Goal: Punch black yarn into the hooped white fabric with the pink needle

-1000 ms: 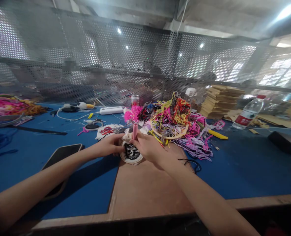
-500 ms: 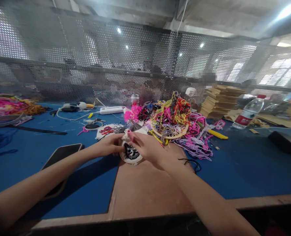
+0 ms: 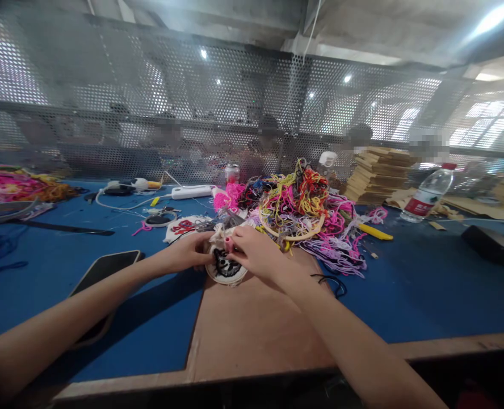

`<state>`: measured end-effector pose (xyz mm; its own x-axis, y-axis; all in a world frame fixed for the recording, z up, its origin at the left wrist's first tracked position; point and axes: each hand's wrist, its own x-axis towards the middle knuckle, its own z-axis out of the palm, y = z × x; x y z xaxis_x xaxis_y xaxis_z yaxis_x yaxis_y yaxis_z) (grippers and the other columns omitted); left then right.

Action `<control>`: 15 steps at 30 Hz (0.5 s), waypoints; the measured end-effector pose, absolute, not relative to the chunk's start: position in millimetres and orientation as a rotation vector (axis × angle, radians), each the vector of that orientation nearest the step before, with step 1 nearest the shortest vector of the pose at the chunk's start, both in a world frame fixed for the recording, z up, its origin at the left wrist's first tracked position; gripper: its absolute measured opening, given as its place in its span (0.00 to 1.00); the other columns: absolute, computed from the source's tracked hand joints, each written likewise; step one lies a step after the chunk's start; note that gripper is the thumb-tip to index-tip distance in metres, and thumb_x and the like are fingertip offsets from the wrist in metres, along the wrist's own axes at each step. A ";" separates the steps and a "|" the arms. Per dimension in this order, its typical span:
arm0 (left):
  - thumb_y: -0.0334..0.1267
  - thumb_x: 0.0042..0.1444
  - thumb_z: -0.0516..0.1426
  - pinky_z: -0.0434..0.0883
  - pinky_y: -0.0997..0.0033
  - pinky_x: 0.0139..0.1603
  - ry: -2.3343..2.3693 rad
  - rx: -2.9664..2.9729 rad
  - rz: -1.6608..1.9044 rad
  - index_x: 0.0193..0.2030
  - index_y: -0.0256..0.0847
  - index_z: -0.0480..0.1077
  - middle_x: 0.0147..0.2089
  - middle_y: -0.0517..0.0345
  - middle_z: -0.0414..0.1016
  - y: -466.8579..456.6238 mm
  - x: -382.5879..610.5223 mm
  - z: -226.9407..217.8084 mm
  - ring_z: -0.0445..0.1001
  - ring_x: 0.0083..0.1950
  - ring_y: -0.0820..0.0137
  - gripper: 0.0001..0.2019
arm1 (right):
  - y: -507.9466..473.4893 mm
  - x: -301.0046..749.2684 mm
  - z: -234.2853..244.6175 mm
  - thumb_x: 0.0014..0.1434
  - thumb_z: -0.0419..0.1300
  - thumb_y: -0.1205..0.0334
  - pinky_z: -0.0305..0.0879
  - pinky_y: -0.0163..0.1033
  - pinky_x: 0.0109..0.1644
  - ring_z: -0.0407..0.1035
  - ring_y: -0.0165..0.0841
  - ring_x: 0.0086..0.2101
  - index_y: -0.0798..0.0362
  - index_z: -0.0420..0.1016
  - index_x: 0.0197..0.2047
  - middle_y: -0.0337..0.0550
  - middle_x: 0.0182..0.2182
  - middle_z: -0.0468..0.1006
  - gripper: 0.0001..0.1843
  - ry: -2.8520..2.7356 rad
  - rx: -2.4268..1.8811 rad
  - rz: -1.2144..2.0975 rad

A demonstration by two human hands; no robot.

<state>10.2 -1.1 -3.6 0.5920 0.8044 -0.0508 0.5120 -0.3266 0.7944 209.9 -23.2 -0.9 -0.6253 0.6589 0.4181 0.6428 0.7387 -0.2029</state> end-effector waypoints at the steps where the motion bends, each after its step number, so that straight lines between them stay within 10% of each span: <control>1: 0.34 0.44 0.53 0.68 0.76 0.21 1.049 1.994 0.450 0.40 0.38 0.63 0.23 0.66 0.65 -1.0 10.1 -3.6 0.67 0.20 0.75 0.14 | -23.2 209.4 -0.8 0.57 0.55 0.59 0.56 0.35 0.35 0.60 0.31 0.34 0.54 0.67 0.30 0.42 0.32 0.68 0.08 -2.472 -0.988 0.051; 15: 0.34 0.44 0.54 0.67 0.77 0.20 1.066 1.933 0.455 0.43 0.39 0.63 0.23 0.67 0.65 -0.9 10.8 -5.8 0.65 0.20 0.77 0.16 | -23.7 207.8 -2.1 0.63 0.41 0.55 0.59 0.39 0.38 0.66 0.38 0.36 0.54 0.62 0.39 0.48 0.35 0.72 0.14 -2.302 -1.184 0.072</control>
<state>10.8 -0.9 -5.8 0.5687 0.8182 -0.0848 0.5053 -0.2662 0.8209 207.8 -23.7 -2.1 -0.4645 0.7671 0.4425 0.7381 0.6114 -0.2853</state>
